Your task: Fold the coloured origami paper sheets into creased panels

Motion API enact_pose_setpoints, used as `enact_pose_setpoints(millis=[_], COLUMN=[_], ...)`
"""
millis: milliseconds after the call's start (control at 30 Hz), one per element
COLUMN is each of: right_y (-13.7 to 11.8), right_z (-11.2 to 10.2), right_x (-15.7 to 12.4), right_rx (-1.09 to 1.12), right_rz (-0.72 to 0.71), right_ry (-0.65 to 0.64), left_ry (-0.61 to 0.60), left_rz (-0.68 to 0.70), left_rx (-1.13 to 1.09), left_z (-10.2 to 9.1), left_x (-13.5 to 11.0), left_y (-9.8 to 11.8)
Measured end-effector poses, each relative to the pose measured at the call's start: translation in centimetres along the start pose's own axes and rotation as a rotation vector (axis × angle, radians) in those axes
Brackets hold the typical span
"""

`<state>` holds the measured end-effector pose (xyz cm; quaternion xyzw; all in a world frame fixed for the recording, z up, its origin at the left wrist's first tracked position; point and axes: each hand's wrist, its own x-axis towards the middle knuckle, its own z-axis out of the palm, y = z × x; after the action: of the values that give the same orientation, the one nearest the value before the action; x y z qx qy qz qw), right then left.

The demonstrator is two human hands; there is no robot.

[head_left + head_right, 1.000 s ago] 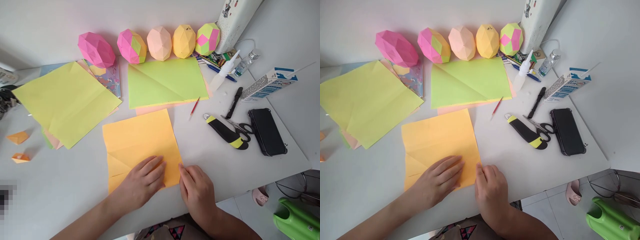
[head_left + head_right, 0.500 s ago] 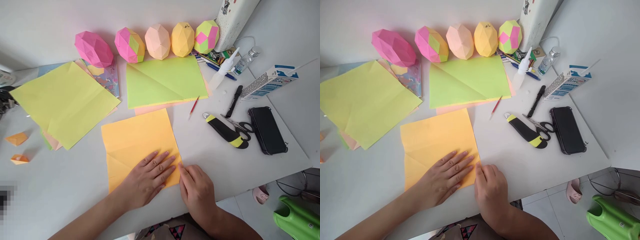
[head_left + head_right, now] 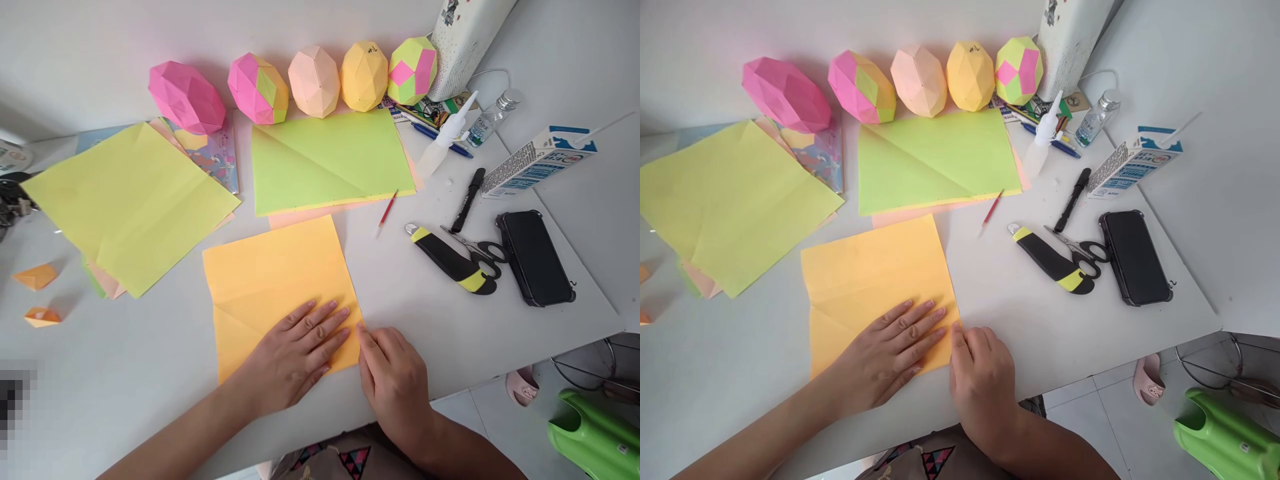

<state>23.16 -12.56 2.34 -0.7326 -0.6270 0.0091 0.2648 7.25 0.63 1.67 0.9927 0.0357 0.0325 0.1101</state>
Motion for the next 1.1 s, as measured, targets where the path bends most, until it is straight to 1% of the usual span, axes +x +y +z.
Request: enact_pose_setpoints(millis=[167, 267, 467, 667, 800, 967, 1100], right_y=[0.4, 0.6, 0.3, -0.7, -0.6, 0.6, 1.1], right_z=[-0.2, -0.5, -1.0, -0.9, -1.0, -1.8, -2.2], right_x=[-0.5, -1.0, -2.2, -2.4, -2.6, -3.1, -3.3], right_rx=[-0.009, -0.005, -0.012, -0.028, -0.045, -0.094, -0.118], right_rz=[0.038, 0.023, -0.085, -0.181, -0.173, -0.152, -0.161], right_ry=[0.039, 0.053, 0.017, -0.041, -0.043, -0.063, -0.067], left_ry=[0.013, 0.014, 0.017, 0.042, 0.043, 0.022, 0.036], left_rz=[0.008, 0.011, 0.012, 0.009, 0.003, 0.003, 0.01], left_rx=[-0.037, -0.045, -0.048, -0.044, -0.049, -0.046, -0.035], left_z=[0.1, 0.1, 0.0, 0.1, 0.2, 0.2, 0.1], left_x=[-0.2, -0.2, -0.1, -0.1, -0.2, -0.3, -0.3], left_y=[0.0, 0.0, 0.0, 0.0, 0.0, -0.1, 0.0])
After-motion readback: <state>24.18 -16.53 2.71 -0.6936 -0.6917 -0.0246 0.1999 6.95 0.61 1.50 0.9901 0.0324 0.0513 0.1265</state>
